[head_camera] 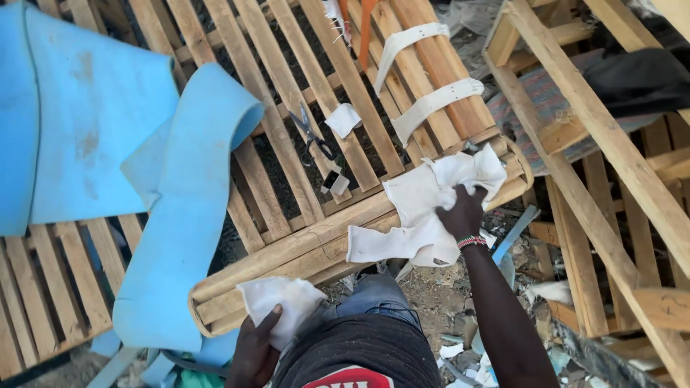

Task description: Cutting and trimming white fabric using scissors over a wooden furniture frame

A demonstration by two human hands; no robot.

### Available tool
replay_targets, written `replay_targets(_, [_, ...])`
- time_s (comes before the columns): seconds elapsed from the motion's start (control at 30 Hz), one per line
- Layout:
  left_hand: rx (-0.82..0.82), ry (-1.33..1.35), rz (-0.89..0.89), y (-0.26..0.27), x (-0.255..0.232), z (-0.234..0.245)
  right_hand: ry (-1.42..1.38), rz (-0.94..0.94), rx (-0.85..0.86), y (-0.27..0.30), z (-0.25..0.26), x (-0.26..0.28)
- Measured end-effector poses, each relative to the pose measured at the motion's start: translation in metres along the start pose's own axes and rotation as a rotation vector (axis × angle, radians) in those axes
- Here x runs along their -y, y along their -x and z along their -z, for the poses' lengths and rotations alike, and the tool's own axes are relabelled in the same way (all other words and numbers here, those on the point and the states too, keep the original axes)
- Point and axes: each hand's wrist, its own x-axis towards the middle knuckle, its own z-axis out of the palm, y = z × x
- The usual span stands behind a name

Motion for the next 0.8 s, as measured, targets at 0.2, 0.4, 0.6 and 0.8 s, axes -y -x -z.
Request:
replay_targets(0.2, [0.044,-0.132,-0.007,-0.024,0.007,-0.036,-0.056,0.136,-0.251,-0.007,0.016,-0.033])
replay_targets(0.4, [0.115,-0.175,0.038,-0.059,-0.004,-0.071,-0.129,0.106,-0.377,0.012,0.010,-0.019])
replay_targets(0.6, [0.329,-0.240,0.017,-0.090,0.009,-0.128,-0.292,0.200,-0.225,0.082,0.037,0.113])
replay_targets(0.8, [0.171,-0.292,0.170,-0.121,-0.007,-0.166,-0.681,0.490,0.520,0.128,0.058,0.240])
